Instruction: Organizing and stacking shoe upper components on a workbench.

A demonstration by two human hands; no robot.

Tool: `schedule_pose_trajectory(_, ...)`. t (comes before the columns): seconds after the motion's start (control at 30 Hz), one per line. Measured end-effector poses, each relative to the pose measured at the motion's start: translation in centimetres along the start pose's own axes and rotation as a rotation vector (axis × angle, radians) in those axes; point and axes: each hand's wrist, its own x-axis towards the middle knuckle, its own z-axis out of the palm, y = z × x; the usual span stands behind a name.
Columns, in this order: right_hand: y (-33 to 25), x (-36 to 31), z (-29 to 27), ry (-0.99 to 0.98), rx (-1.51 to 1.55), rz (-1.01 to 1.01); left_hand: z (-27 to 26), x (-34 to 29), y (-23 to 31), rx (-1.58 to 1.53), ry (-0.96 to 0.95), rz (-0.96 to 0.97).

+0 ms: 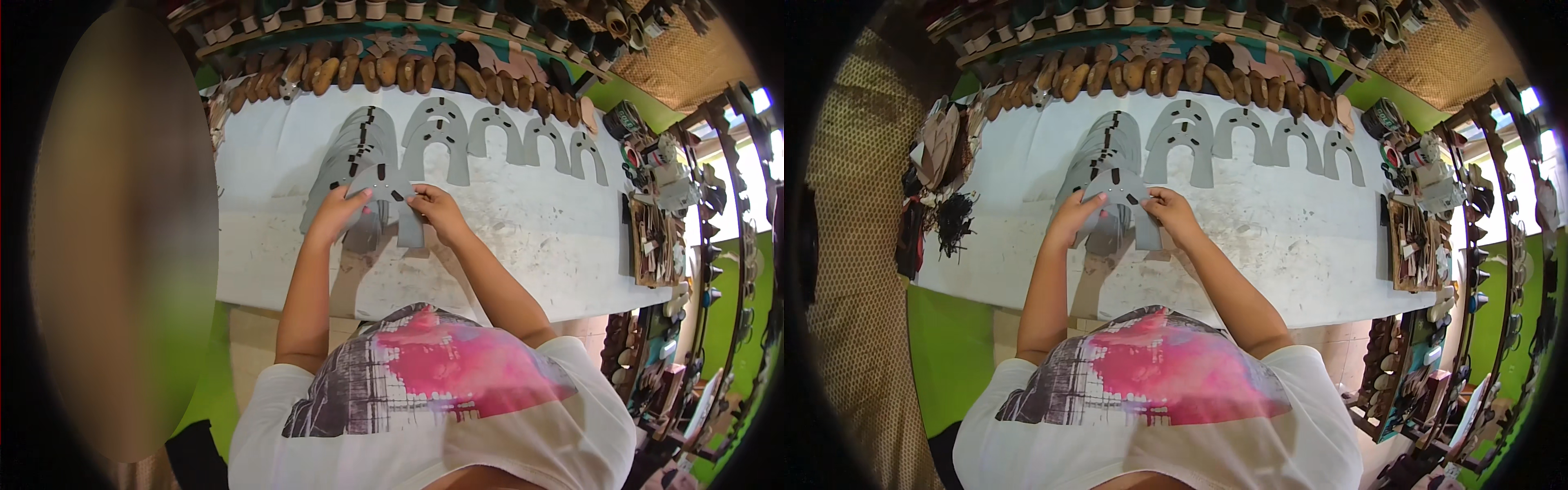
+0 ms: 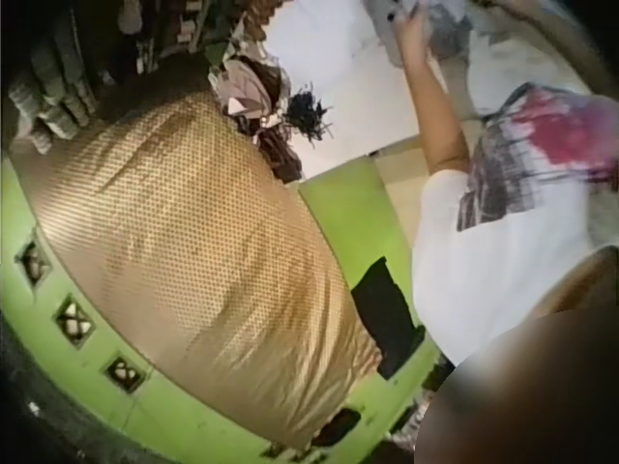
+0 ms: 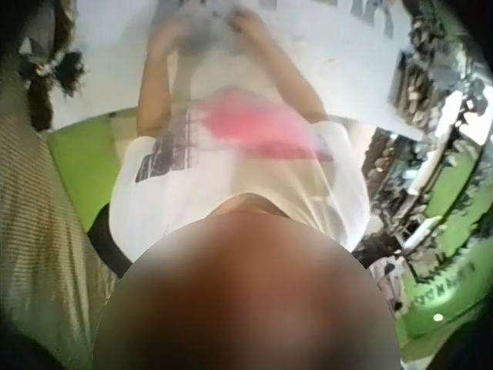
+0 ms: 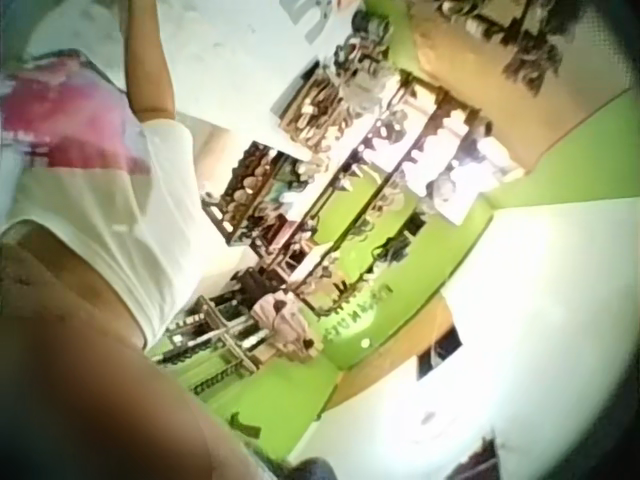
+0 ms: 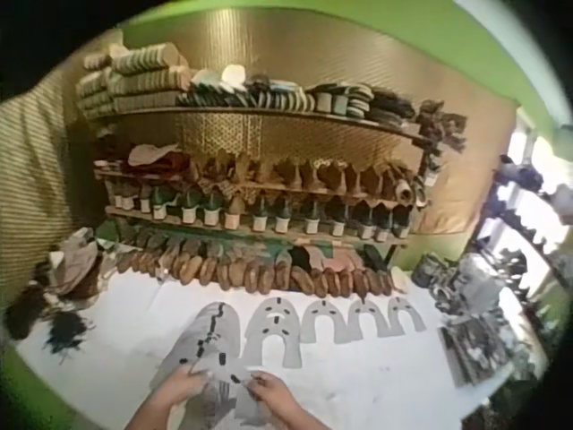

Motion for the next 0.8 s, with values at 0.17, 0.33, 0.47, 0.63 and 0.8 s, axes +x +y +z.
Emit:
schedule_pose_trajectory(0.17,0.4,-1.3,-4.1,0.192,0.139,0.059,4.5,3.3,-0.7,0.063,-0.069,0.006)
schedule_pose_trajectory(0.33,1.8,-0.1,-8.2,0.304,0.071,0.081,7.7,8.4,-2.5,0.264,-0.099,-0.068)
schedule_pose_trajectory(0.47,2.9,2.1,-10.0,0.358,0.017,0.060,9.0,11.6,-4.1,0.420,0.035,0.077)
schedule_pose_trajectory(0.63,2.3,5.0,-10.9,0.418,-0.173,-0.044,10.0,14.1,-3.7,0.455,0.151,0.200)
schedule_pose_trajectory(0.8,1.9,6.3,-10.5,0.539,-0.613,-0.103,10.6,14.4,-2.9,0.722,0.223,0.220)
